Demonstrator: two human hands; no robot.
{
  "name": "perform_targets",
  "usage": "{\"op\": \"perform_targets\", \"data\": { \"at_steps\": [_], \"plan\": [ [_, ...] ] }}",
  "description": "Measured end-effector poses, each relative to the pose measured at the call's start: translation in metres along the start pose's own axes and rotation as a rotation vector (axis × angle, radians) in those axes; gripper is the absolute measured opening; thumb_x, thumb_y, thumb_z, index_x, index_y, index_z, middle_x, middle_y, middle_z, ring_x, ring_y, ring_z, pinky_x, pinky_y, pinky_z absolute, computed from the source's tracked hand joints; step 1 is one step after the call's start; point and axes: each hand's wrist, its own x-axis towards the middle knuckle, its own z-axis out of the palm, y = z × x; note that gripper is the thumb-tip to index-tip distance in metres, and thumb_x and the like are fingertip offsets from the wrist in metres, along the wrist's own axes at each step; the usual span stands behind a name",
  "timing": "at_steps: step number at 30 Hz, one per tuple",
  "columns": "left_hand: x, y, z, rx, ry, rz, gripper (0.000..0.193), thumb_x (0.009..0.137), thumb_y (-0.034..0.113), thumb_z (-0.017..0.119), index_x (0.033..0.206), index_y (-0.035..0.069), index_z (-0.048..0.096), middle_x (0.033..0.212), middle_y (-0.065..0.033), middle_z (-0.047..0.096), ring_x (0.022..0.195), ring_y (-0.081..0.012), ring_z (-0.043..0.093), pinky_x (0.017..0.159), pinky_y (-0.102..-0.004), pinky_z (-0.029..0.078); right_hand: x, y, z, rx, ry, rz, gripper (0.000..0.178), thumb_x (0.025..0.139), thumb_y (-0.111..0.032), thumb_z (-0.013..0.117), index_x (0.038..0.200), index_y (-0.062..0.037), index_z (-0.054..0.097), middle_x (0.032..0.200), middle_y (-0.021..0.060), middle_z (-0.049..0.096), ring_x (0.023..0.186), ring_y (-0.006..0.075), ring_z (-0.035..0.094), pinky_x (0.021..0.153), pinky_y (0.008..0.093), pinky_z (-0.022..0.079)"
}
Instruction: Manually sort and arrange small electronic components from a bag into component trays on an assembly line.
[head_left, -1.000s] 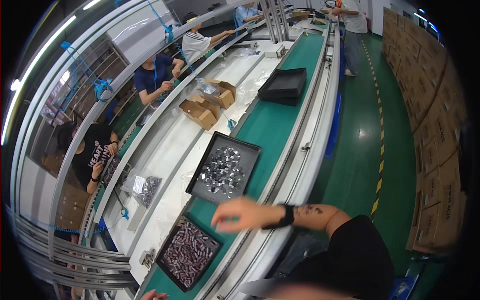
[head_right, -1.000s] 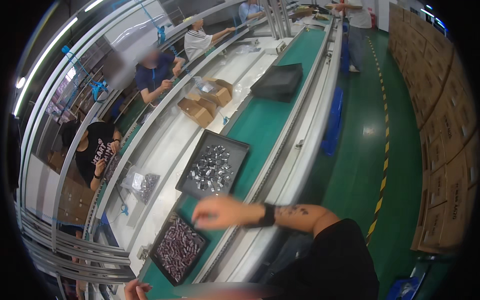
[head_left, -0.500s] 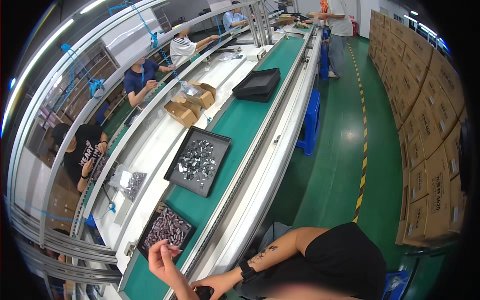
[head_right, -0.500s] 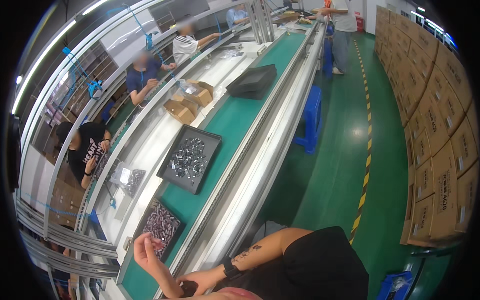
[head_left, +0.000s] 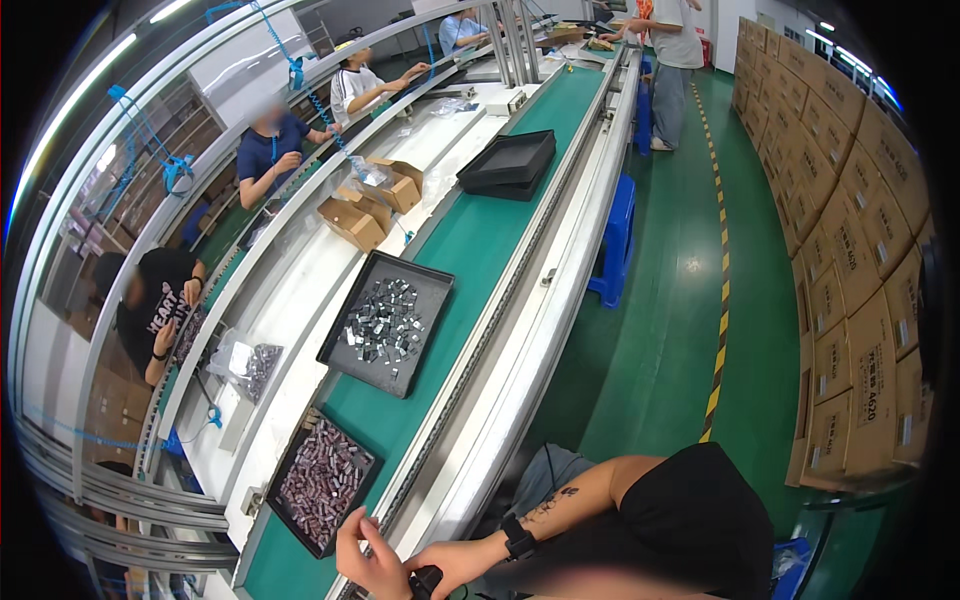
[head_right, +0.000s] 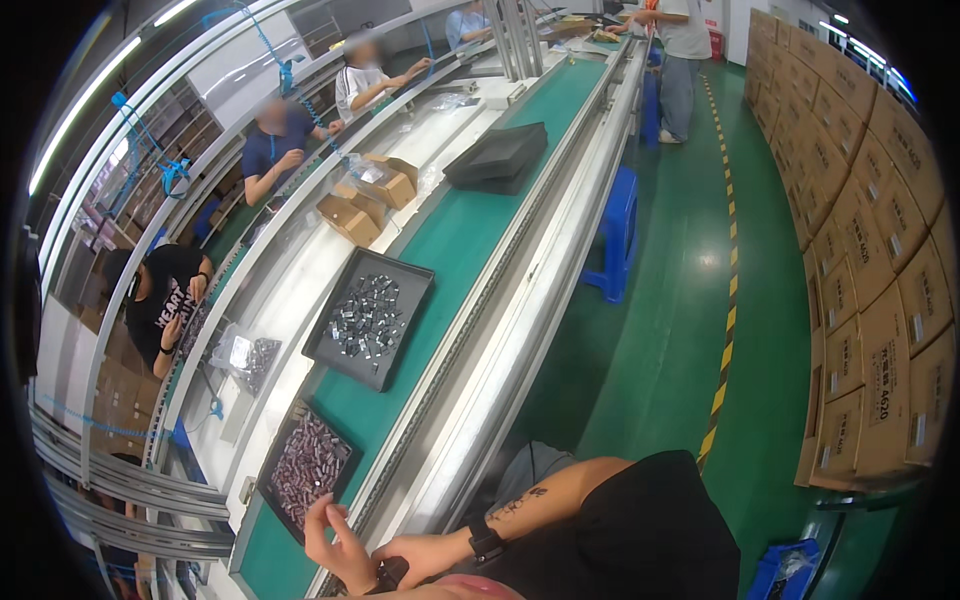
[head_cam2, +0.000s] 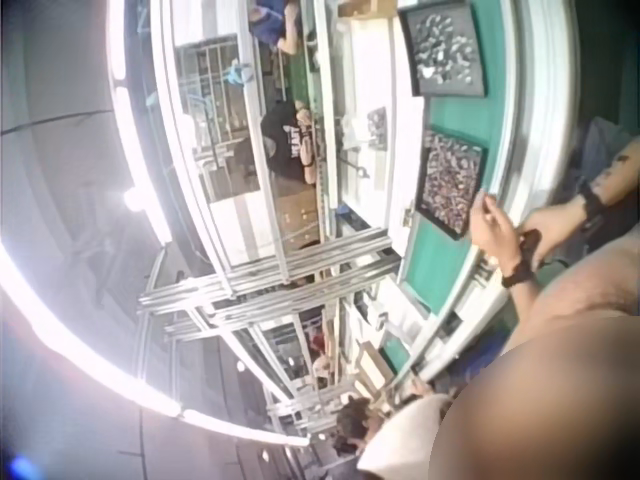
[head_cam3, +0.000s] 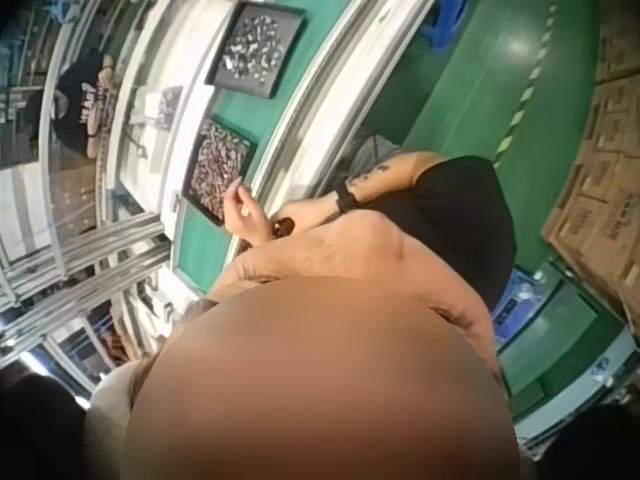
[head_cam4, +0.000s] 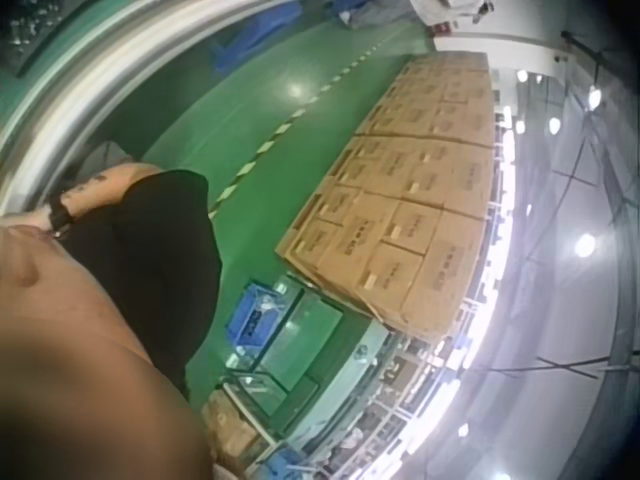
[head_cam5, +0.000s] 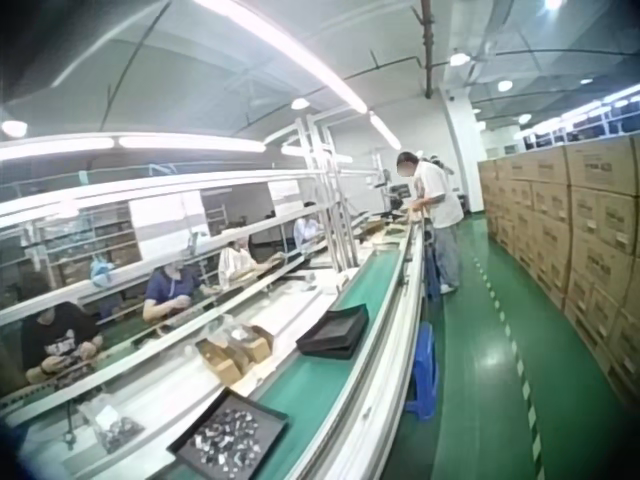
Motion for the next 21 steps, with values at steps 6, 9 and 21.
{"op": "perform_targets", "data": {
  "at_steps": [6, 9, 21],
  "plan": [
    [-0.027, -0.021, -0.002, -0.208, 0.046, -0.239, 0.017, 0.092, 0.008, 0.05, 0.105, -0.001, 0.056, 0.079, -0.0088, 0.06, 0.07, -0.0141, 0.056, 0.066, -0.0258, 0.046, -0.01, -0.014, -0.006, -0.071, 0.018, 0.026, 0.045, 0.069, -0.017, 0.07, 0.109, -0.002, 0.056, 0.102, 0.0131, 0.062, 0.093, 0.0234, 0.061, 0.079, 0.0323, 0.046],
    [-0.034, -0.032, -0.006, -0.565, 0.092, -0.441, 0.017, 0.093, 0.008, 0.051, 0.106, -0.002, 0.056, 0.082, -0.0101, 0.061, 0.074, -0.015, 0.057, 0.07, -0.0271, 0.048, -0.01, -0.032, -0.011, -0.102, -0.056, 0.083, 0.044, 0.07, -0.019, 0.071, 0.108, -0.0025, 0.056, 0.101, 0.0136, 0.063, 0.091, 0.0241, 0.062, 0.079, 0.0327, 0.046],
    [-0.015, -0.066, -0.062, -0.23, 0.114, -0.222, 0.016, 0.091, 0.005, 0.053, 0.105, 0.0, 0.057, 0.077, -0.0102, 0.061, 0.07, -0.0147, 0.056, 0.065, -0.0256, 0.047, 0.024, -0.047, -0.094, -0.054, 0.025, -0.012, 0.022, 0.09, -0.024, 0.058, 0.09, -0.0019, 0.059, 0.078, 0.0068, 0.062, 0.063, 0.011, 0.061, 0.057, 0.025, 0.049]
  ]
}}
